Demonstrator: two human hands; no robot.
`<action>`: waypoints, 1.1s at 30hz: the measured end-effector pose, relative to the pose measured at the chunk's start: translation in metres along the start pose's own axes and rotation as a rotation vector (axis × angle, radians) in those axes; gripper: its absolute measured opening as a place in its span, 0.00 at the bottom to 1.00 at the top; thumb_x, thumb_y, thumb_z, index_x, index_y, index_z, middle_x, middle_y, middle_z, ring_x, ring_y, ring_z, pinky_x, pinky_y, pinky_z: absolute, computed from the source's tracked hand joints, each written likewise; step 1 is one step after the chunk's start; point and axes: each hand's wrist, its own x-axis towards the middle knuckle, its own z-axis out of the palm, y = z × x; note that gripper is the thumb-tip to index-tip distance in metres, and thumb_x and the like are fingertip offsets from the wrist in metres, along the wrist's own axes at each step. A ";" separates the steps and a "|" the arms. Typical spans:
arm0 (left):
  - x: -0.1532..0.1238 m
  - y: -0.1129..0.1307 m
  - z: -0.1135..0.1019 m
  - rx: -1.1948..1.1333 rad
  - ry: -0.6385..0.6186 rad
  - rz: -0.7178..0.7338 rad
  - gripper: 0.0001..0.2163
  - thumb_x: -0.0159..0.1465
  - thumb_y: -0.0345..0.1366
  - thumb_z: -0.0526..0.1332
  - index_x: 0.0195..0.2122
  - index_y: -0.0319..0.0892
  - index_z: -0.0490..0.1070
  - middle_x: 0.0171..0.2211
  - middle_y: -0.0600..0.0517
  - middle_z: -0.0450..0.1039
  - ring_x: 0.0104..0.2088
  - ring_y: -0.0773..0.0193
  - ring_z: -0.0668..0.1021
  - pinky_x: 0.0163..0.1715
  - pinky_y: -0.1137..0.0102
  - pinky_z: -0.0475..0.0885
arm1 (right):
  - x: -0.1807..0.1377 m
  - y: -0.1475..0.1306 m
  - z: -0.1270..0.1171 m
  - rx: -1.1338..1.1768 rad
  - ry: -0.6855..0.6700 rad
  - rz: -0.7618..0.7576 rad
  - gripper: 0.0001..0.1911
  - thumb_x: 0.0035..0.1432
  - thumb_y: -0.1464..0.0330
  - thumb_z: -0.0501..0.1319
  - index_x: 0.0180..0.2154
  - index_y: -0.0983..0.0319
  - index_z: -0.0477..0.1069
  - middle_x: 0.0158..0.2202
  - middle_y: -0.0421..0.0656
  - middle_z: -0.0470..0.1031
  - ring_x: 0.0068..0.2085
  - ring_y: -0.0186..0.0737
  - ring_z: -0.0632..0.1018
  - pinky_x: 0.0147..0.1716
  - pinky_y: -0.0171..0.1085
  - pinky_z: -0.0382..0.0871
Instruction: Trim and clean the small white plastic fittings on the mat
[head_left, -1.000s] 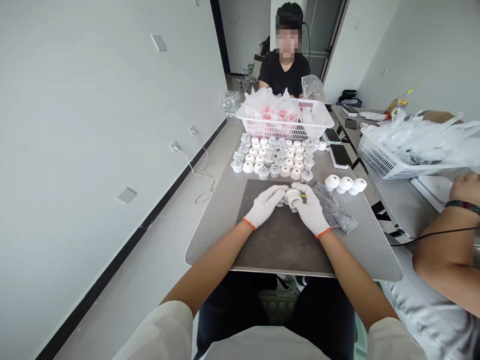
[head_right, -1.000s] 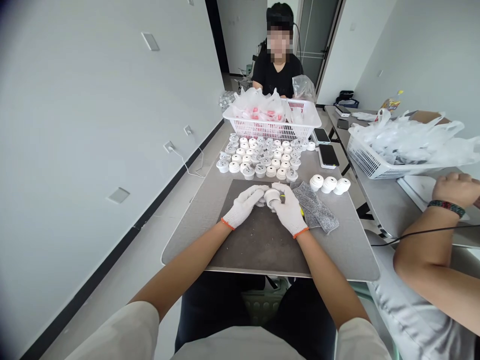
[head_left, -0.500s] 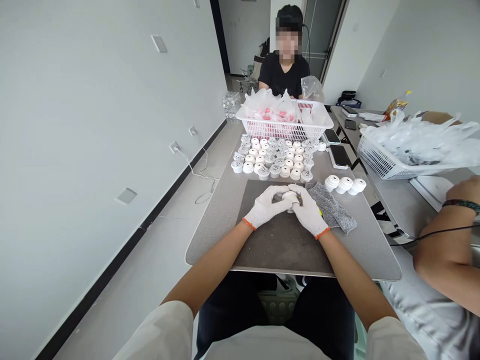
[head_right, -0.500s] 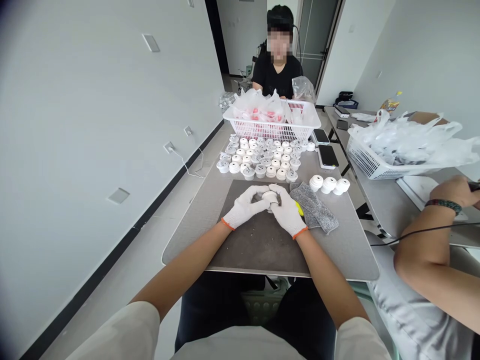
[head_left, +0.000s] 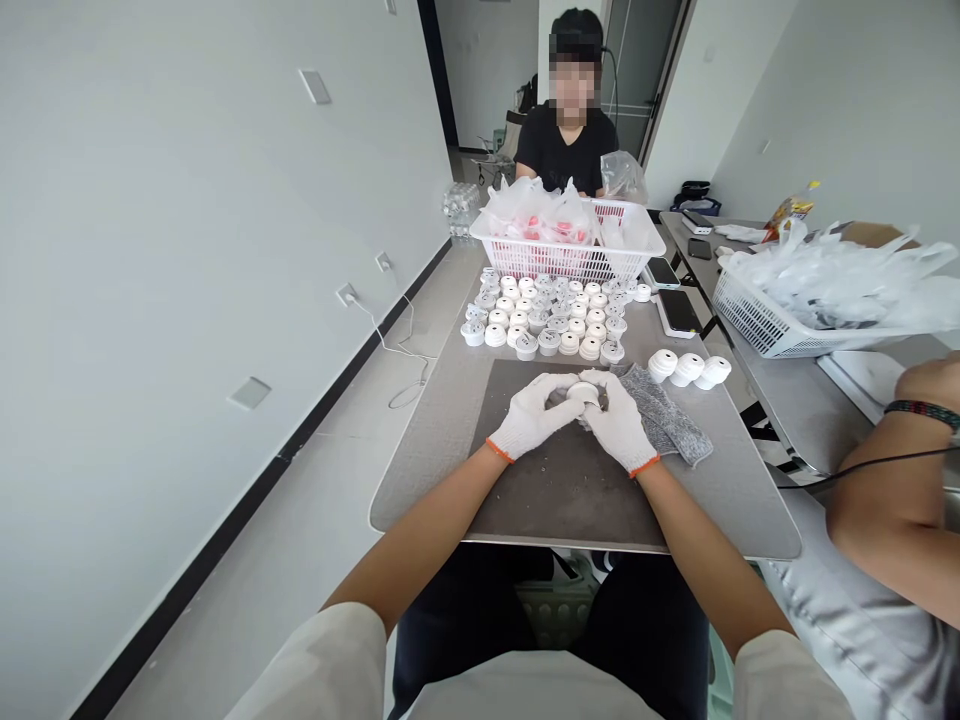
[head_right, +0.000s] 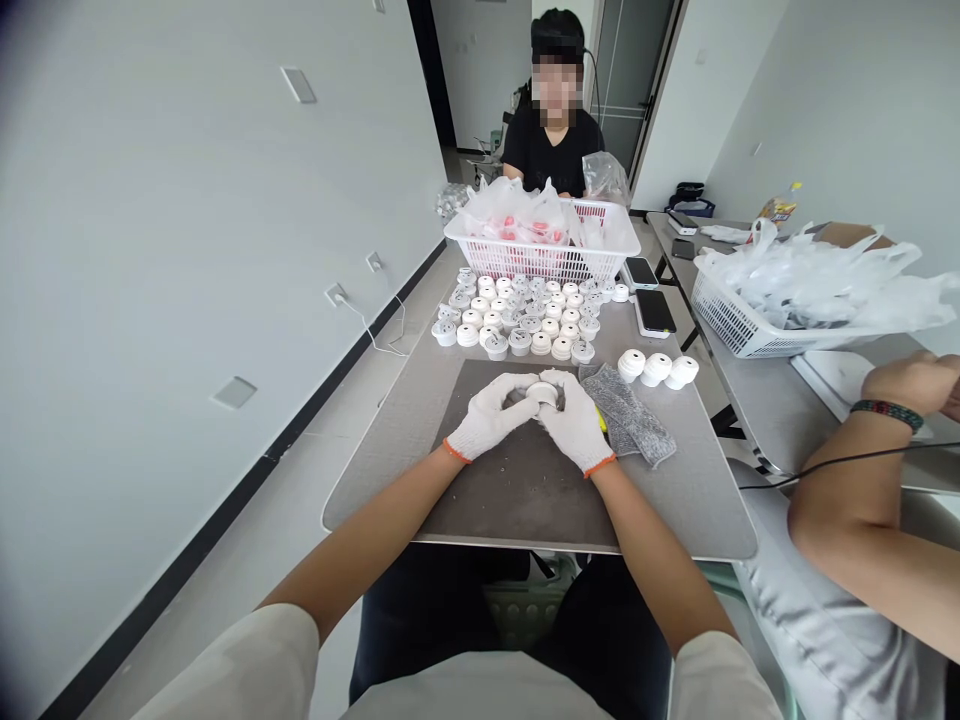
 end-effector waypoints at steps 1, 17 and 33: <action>0.000 0.000 0.000 0.001 -0.010 0.007 0.17 0.61 0.42 0.67 0.51 0.45 0.76 0.47 0.50 0.77 0.44 0.63 0.79 0.48 0.67 0.77 | 0.000 -0.001 0.000 -0.006 -0.001 -0.014 0.21 0.54 0.66 0.59 0.50 0.62 0.70 0.50 0.47 0.77 0.46 0.43 0.79 0.51 0.45 0.75; 0.007 -0.004 -0.007 0.050 0.129 -0.014 0.18 0.71 0.41 0.50 0.53 0.40 0.75 0.52 0.49 0.79 0.53 0.60 0.78 0.57 0.67 0.70 | -0.006 0.011 0.006 0.008 -0.001 -0.151 0.34 0.57 0.59 0.65 0.64 0.58 0.64 0.56 0.49 0.73 0.54 0.46 0.77 0.54 0.46 0.75; 0.008 -0.005 -0.005 0.186 -0.055 -0.112 0.23 0.67 0.37 0.55 0.63 0.47 0.66 0.55 0.53 0.77 0.52 0.57 0.79 0.56 0.63 0.72 | -0.004 0.000 0.002 -0.155 0.050 -0.051 0.32 0.56 0.58 0.66 0.62 0.56 0.69 0.61 0.49 0.65 0.54 0.46 0.76 0.54 0.45 0.75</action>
